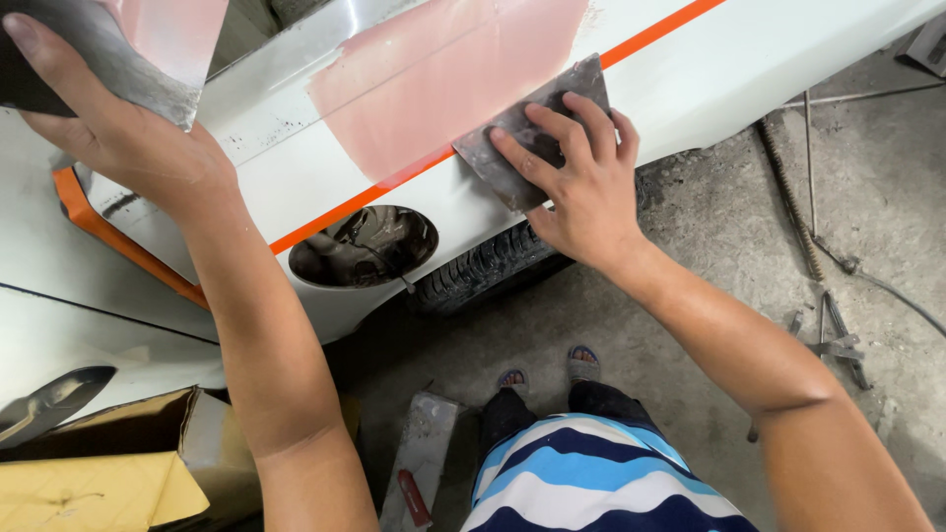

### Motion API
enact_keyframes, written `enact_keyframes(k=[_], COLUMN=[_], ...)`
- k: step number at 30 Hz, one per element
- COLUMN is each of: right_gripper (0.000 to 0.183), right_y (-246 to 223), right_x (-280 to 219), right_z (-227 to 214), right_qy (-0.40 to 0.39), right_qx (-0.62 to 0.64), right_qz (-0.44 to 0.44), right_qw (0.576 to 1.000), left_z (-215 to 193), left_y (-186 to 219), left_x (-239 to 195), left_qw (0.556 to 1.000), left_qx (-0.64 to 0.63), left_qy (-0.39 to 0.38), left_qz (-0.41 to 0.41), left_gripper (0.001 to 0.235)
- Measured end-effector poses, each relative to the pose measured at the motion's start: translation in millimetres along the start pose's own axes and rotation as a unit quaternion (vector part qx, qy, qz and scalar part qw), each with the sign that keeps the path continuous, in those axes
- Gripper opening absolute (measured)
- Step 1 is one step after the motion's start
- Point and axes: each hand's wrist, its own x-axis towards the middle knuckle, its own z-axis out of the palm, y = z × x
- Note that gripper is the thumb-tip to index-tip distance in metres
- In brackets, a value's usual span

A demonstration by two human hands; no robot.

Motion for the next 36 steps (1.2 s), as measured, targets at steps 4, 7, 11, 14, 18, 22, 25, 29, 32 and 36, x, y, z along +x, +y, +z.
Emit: enact_keyframes(k=[4, 7, 11, 14, 18, 22, 25, 29, 32, 36], right_gripper=[0.078, 0.072, 0.067, 0.061, 0.065, 0.072, 0.063, 0.074, 0.077, 0.072], right_y=[8.8, 18.5, 24.1, 22.3, 23.8, 18.0, 6.4, 1.8, 2.9, 18.9], right_x=[6.5, 28.3, 61.6, 74.2, 75.9, 59.3, 32.0, 4.7, -1.8, 10.4], right_z=[-26.5, -47.4, -55.9, -54.9, -45.3, -24.7, -1.5, 11.7, -1.2, -30.9], right_qy=[-0.021, 0.038, 0.072, 0.093, 0.09, 0.057, 0.065, 0.028, -0.004, 0.012], right_qx=[-0.04, -0.016, 0.001, -0.006, -0.015, 0.014, 0.022, -0.001, -0.031, -0.021], right_qz=[-0.016, -0.019, -0.024, -0.028, -0.028, -0.006, -0.016, -0.012, -0.008, 0.006], right_qw=[0.999, 0.999, 0.997, 0.995, 0.995, 0.998, 0.998, 1.0, 0.999, 1.0], left_z=[2.7, 3.9, 5.0, 4.9, 4.0, 8.8, 7.5, 10.2, 9.6, 5.0], left_y=[0.8, 0.8, 1.9, 2.2, 2.4, 4.8, 8.2, 9.4, 7.4, 3.6], left_x=[-0.4, -1.3, -1.1, -1.8, -3.7, -2.2, -5.3, -3.6, -4.6, -4.3], left_qw=[1.0, 1.0, 1.0, 1.0, 0.999, 0.999, 0.999, 1.0, 0.999, 1.0], left_qx=[-0.024, -0.029, -0.025, -0.026, -0.034, -0.045, -0.036, -0.021, -0.024, -0.017], left_qy=[-0.009, -0.008, 0.004, 0.012, -0.002, -0.001, 0.0, 0.0, -0.004, -0.007], left_qz=[0.002, -0.005, -0.01, -0.009, 0.002, 0.011, 0.013, 0.014, 0.024, 0.014], left_gripper=[0.087, 0.088, 0.089, 0.088, 0.082, 0.076, 0.073, 0.074, 0.076, 0.078])
